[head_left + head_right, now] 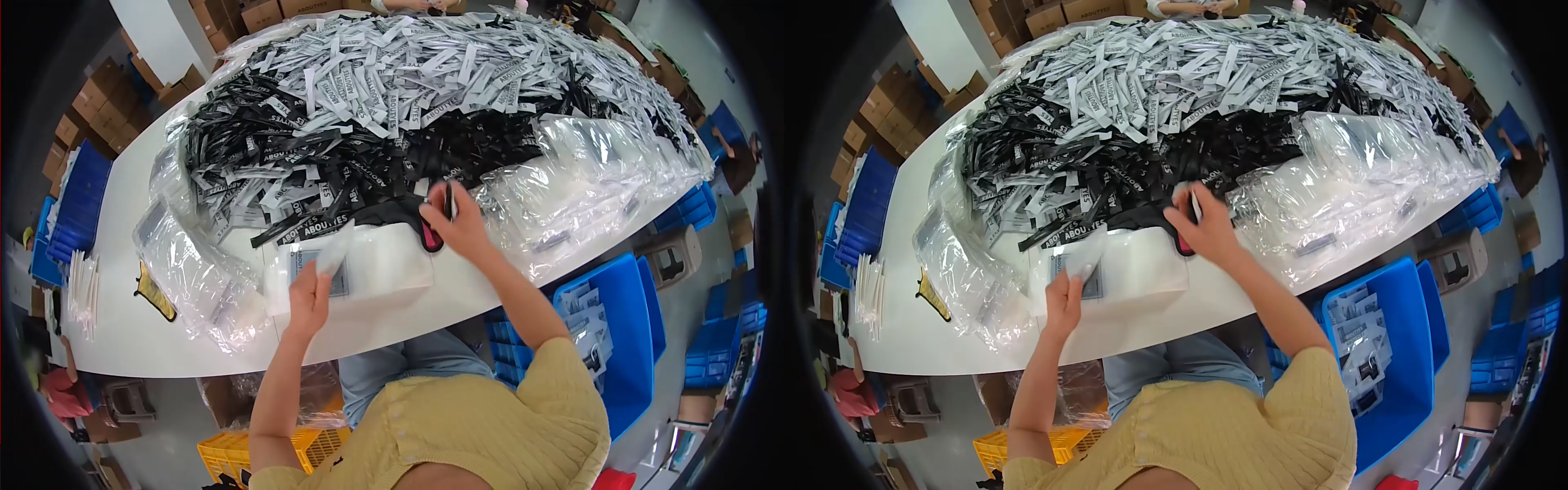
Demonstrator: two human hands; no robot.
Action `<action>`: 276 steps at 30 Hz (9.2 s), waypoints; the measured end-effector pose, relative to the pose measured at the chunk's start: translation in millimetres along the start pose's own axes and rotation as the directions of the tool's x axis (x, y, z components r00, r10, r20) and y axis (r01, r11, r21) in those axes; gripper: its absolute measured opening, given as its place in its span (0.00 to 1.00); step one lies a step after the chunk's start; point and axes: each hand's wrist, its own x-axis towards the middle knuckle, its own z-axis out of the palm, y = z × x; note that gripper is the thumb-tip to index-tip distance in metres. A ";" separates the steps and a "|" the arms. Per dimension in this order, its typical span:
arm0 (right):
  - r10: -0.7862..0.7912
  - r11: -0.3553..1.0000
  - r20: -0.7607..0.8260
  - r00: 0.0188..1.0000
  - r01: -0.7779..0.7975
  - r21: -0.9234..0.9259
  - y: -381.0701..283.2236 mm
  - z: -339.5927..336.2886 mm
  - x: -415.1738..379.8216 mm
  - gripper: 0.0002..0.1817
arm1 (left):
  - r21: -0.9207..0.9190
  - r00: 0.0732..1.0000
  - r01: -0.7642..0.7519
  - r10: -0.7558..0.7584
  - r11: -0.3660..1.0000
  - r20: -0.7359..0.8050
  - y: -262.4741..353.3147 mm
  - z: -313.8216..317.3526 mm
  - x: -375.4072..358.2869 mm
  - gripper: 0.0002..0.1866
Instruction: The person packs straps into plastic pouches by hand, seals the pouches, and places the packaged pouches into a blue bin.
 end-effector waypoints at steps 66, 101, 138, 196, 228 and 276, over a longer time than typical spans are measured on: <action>0.214 0.920 0.396 0.893 -0.321 0.226 -9.7 68.8 -59.0 0.19 | 0.291 0.834 -0.480 0.533 0.828 -0.142 88.3 25.7 29.5 0.33; 0.120 0.826 0.405 0.906 -0.317 0.465 -46.7 49.6 -57.0 0.07 | 0.071 0.945 -0.086 0.059 0.994 0.321 106.8 -55.5 66.4 0.06; -0.042 0.167 -0.615 0.787 -0.601 -0.781 60.2 -345.2 -246.1 0.17 | 0.311 0.911 -0.334 0.220 0.890 0.350 43.8 -19.7 19.8 0.28; 0.267 0.867 0.027 0.963 -0.228 -0.442 115.2 37.6 172.8 0.25 | 0.415 0.920 -0.365 0.254 0.833 0.300 44.5 8.9 -12.1 0.35; -0.048 0.586 0.743 0.667 0.621 -0.520 44.4 -3.6 67.7 0.06 | 0.505 0.935 -0.341 0.342 0.793 0.094 32.6 29.5 -11.9 0.33; -0.115 0.991 0.466 0.877 0.133 -0.005 -56.7 58.1 -44.4 0.09 | -0.726 0.932 0.354 -0.284 0.590 0.224 77.3 7.5 0.3 0.10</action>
